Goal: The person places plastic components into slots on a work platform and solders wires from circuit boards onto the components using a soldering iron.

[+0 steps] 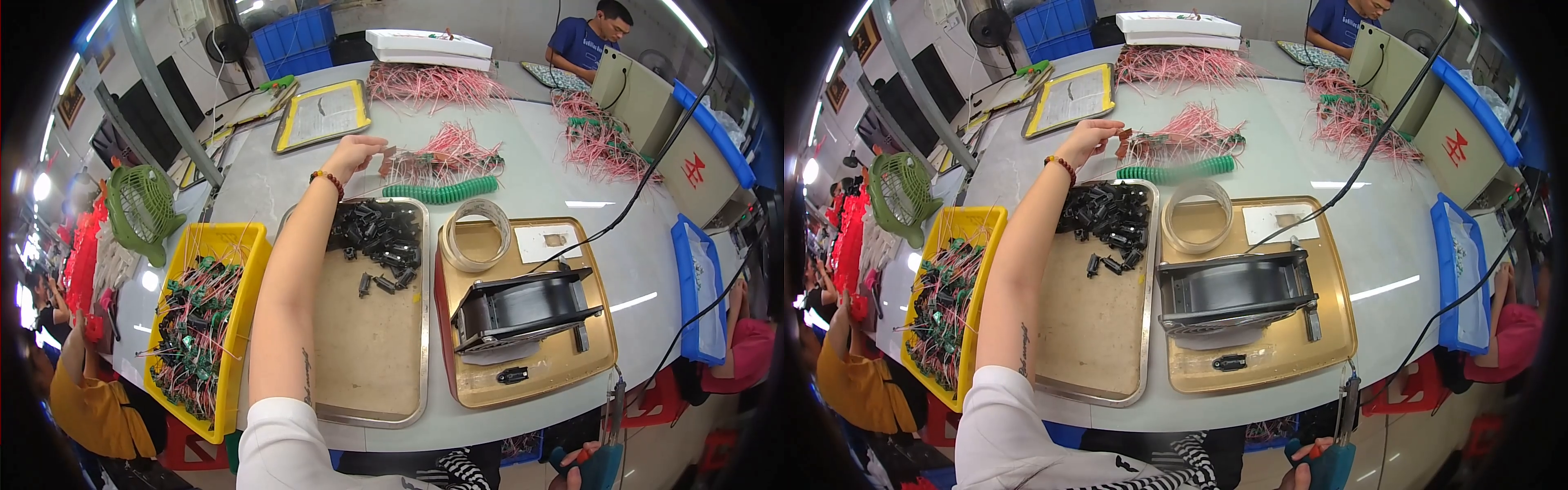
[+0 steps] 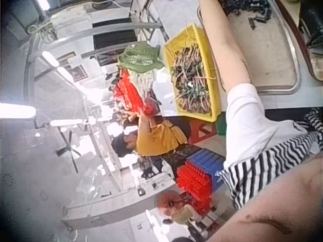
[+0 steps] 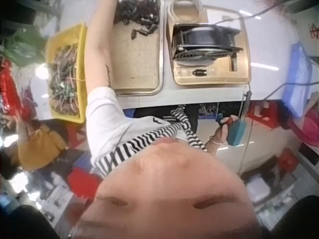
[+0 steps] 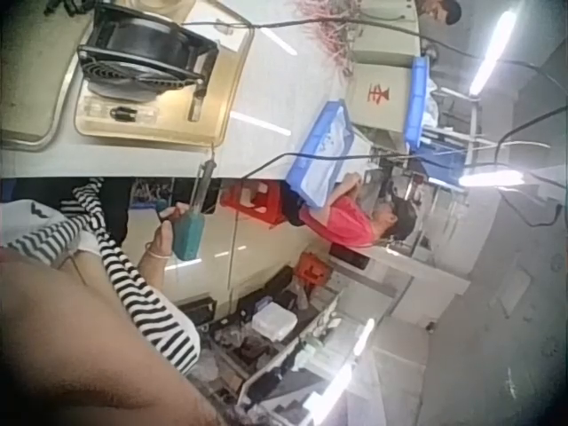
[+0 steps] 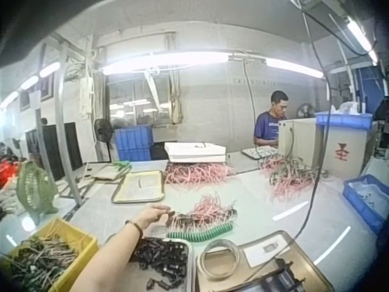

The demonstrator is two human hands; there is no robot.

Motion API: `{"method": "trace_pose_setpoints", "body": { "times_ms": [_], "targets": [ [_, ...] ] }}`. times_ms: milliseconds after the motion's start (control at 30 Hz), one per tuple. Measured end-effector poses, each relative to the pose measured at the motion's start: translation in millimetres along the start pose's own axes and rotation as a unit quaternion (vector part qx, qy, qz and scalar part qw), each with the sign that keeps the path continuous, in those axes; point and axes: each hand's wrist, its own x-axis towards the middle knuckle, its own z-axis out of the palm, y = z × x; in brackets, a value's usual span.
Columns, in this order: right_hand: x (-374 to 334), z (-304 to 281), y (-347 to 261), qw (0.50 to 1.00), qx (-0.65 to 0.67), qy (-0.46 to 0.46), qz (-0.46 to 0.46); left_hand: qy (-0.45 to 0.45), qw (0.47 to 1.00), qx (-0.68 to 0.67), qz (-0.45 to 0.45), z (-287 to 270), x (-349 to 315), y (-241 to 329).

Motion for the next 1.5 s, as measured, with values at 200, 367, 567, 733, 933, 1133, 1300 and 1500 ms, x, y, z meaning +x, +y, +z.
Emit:
{"method": "trace_pose_setpoints", "body": {
  "times_ms": [200, 367, 567, 733, 933, 1133, 1300, 1500],
  "targets": [
    [1.7, 1.0, -4.4, 1.000, -0.001, -0.004, 0.010, 0.008, 0.999, -0.006, 0.040, 4.0, 3.9, -7.3],
    [0.8, 1.4, -5.1, 0.999, -0.014, -0.018, 0.022, -0.003, 0.999, 0.018, 0.033, 1.6, 4.0, -4.7],
    [1.3, 1.4, -0.3, 1.000, -0.018, -0.002, 0.019, 0.003, 0.998, 0.053, 0.029, 8.0, 1.5, 3.9],
    [1.3, 3.8, -2.6, 0.999, -0.017, -0.011, 0.028, 0.047, 0.996, 0.062, 0.048, 8.8, 5.4, -1.0],
    [2.3, 4.7, -3.2, 0.999, -0.017, -0.016, 0.029, 0.063, 0.995, 0.027, 0.079, 10.7, 4.9, -1.5],
    [0.9, 4.9, 1.3, 1.000, -0.016, 0.015, 0.019, 0.024, 0.998, -0.002, 0.061, 11.3, -2.3, 3.1],
    [2.4, 5.3, -0.5, 1.000, -0.016, 0.010, 0.019, -0.001, 0.997, -0.070, 0.044, 7.8, -1.5, 0.4],
    [2.6, 6.8, -4.3, 0.999, -0.022, -0.010, 0.027, 0.000, 0.998, -0.048, 0.040, 6.8, -5.3, 3.9]
  ]
}}
